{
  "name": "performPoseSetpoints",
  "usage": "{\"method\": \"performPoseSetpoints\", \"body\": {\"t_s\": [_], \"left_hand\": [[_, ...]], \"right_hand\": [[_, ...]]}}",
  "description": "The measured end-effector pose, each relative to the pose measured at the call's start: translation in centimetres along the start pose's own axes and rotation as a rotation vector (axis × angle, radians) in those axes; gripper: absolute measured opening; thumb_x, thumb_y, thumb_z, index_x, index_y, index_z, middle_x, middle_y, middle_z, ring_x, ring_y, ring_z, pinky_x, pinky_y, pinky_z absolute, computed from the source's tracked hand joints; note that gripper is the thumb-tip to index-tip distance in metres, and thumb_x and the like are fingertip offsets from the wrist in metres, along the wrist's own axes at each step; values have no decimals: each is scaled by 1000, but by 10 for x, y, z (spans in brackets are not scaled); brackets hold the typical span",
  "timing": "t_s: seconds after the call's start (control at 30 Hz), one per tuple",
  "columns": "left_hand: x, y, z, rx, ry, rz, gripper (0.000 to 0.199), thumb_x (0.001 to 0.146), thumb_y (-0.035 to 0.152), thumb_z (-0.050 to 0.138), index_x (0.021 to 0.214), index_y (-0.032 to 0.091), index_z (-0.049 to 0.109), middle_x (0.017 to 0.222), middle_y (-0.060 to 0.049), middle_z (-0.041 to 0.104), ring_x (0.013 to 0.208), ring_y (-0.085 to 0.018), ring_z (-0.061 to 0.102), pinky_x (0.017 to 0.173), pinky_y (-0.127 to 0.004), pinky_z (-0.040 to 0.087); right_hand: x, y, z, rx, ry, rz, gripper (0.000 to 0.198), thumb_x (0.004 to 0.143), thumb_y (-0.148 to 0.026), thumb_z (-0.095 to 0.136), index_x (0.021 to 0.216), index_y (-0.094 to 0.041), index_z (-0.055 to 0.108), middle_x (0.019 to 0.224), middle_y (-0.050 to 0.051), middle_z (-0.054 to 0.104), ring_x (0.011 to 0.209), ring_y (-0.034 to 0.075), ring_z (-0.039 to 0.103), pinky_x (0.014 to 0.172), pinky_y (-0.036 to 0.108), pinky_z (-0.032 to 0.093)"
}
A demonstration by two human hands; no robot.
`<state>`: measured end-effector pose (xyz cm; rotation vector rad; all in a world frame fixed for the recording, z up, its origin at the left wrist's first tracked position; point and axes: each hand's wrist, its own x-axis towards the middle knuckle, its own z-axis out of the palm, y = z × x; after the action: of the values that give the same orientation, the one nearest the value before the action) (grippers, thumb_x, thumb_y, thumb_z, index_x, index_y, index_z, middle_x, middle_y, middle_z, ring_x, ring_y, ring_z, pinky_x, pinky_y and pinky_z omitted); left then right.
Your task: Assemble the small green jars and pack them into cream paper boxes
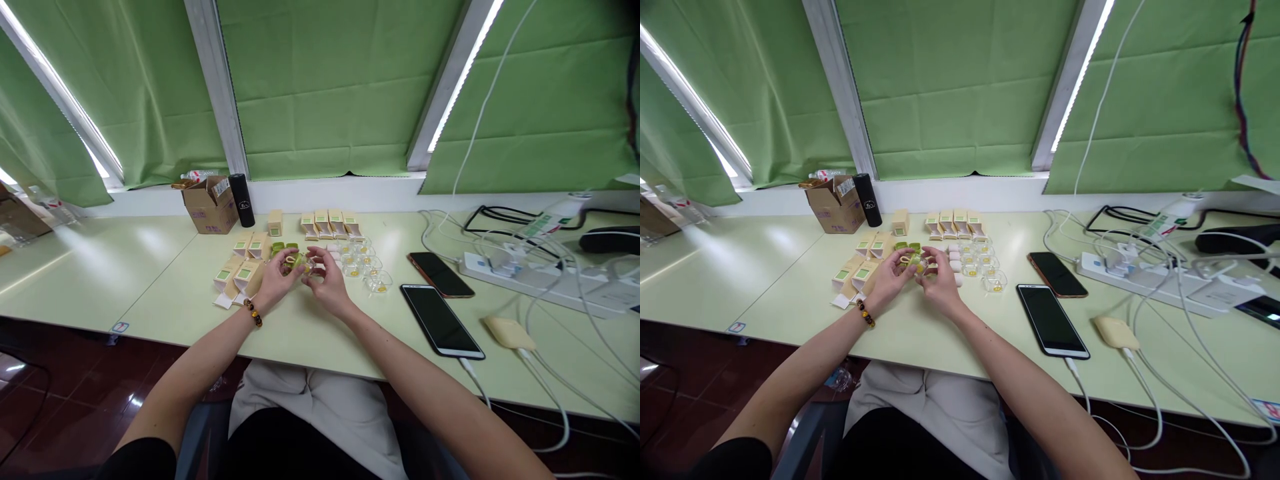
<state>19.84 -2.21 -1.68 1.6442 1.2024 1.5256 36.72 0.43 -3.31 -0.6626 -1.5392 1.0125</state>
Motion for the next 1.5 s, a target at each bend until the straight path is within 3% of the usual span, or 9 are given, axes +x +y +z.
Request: {"method": "performPoseSetpoints", "body": {"t_s": [0.13, 0.3, 0.47, 0.6, 0.77, 1.0, 1.13, 1.33, 1.5], "left_hand": [[0, -2, -1, -48, -52, -17, 63, 83, 46, 88, 135, 19, 66, 140, -16, 69, 117, -27, 72, 99, -40, 61], [0, -6, -2, -107, -61, 36, 68, 78, 33, 93, 138, 20, 64, 145, -15, 67, 130, -30, 68, 107, -44, 59], [-5, -1, -3, 209, -69, 166, 49, 79, 23, 90, 124, 20, 72, 126, -12, 74, 118, -27, 70, 104, -44, 58], [-10, 4, -2, 474, -229, 288, 46, 80, 25, 90, 123, 22, 74, 119, -10, 77, 115, -29, 69, 105, -48, 54], [-12, 4, 1, 691, -405, 293, 45, 83, 31, 88, 125, 21, 74, 115, -10, 79, 111, -30, 69, 102, -49, 50], [-13, 4, 3, 757, -497, 253, 41, 86, 33, 83, 124, 22, 74, 117, -9, 79, 114, -30, 69, 106, -49, 44], [-13, 12, 4, 742, -473, 250, 56, 88, 41, 80, 139, 22, 67, 127, -13, 76, 122, -35, 63, 107, -54, 44], [19, 28, -8, 764, -208, 272, 38, 98, 34, 63, 134, 23, 69, 130, -13, 73, 133, -40, 49, 115, -62, 39], [78, 22, -8, 1007, -328, 272, 32, 97, 20, 54, 120, 17, 75, 137, -19, 66, 137, -43, 40, 113, -66, 37]], "right_hand": [[-3, -2, 1, -165, -14, -131, 66, 75, -11, 68, 137, -31, 58, 138, 11, 57, 121, 28, 61, 96, 48, 61], [3, 0, -5, -123, 101, -148, 63, 68, -8, 56, 127, -30, 56, 133, 9, 56, 116, 26, 62, 94, 46, 60], [14, -3, -17, -70, 381, -77, 54, 67, -13, 54, 118, -27, 55, 121, 7, 62, 104, 23, 62, 83, 39, 55], [20, -8, -24, -92, 507, -59, 48, 67, -16, 55, 114, -26, 57, 109, 5, 63, 96, 21, 61, 77, 36, 51], [20, -11, -24, -104, 537, -65, 43, 68, -18, 55, 109, -25, 58, 101, 3, 64, 92, 20, 61, 74, 33, 49], [20, -9, -24, -113, 507, -47, 39, 69, -18, 55, 107, -25, 59, 98, 2, 64, 90, 19, 61, 73, 32, 48], [21, -8, -26, -117, 510, -41, 38, 71, -19, 56, 108, -25, 59, 97, 2, 65, 88, 20, 60, 73, 33, 48], [21, -11, -27, -134, 548, -68, 34, 75, -21, 57, 109, -26, 59, 97, 2, 65, 89, 20, 61, 75, 33, 48], [20, -13, -26, -129, 541, -94, 31, 78, -21, 59, 108, -25, 60, 98, 2, 65, 91, 21, 62, 76, 34, 48]]}}
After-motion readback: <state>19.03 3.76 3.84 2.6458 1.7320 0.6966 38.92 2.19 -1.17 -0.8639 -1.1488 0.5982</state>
